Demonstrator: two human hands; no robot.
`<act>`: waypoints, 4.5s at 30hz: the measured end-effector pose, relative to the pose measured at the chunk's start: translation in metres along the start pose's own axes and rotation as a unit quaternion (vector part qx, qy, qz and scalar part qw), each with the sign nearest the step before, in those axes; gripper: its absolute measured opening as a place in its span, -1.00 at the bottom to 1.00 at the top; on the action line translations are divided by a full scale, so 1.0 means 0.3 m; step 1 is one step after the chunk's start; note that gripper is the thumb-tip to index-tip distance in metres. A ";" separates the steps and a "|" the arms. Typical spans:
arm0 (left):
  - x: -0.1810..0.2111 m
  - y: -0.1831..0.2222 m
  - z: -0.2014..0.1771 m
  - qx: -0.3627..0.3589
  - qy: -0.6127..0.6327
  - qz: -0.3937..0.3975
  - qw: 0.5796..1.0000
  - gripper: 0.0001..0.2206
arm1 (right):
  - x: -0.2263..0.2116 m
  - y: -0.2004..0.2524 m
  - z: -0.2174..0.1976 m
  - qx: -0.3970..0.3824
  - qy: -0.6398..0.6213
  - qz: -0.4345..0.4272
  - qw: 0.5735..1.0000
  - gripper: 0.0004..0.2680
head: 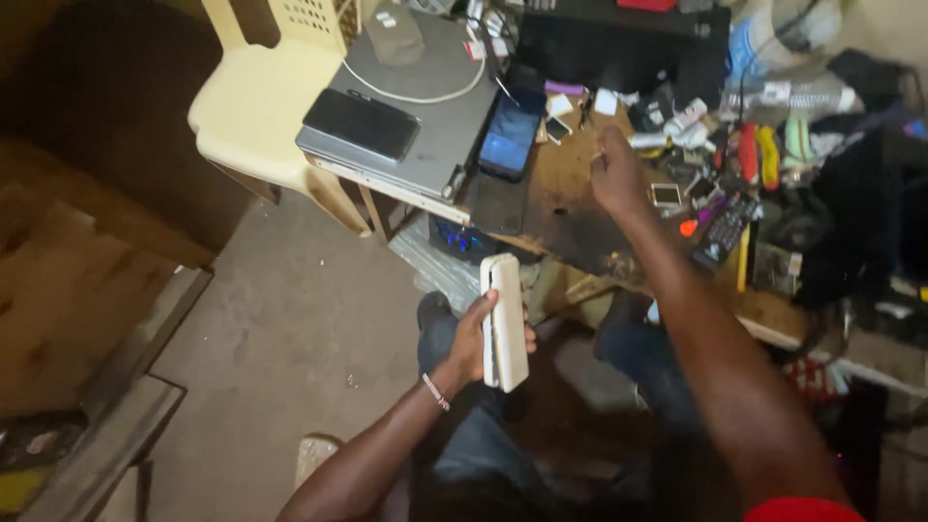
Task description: Disassembling a power bank by prying open its plastic casing with a screwdriver
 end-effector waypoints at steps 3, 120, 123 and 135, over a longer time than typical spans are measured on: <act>0.014 -0.019 -0.025 0.026 0.000 -0.001 1.000 -0.45 | -0.045 -0.046 0.043 -0.055 0.074 -0.058 0.994 -0.89; 0.086 1.388 -0.038 0.239 0.236 0.467 0.818 -0.55 | -1.425 1.562 0.022 -0.504 -0.222 -0.241 0.799 -0.46; 0.091 1.417 -0.064 0.254 0.219 0.471 0.816 -0.55 | -1.407 1.565 0.055 -0.500 -0.162 -0.197 0.827 -0.47; 0.108 1.596 -0.195 0.340 0.238 0.474 0.776 -0.52 | -1.556 1.654 0.149 -0.499 -0.163 -0.274 0.806 -0.49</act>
Point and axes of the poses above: each hand's wrist, its own y-axis away from the middle knuckle, its own z-axis out of the palm, x = y × z, the point moved 10 cm from there along -y, towards the middle knuckle, and after that the axes turned 2 degrees about y, right-handed, at the moved point
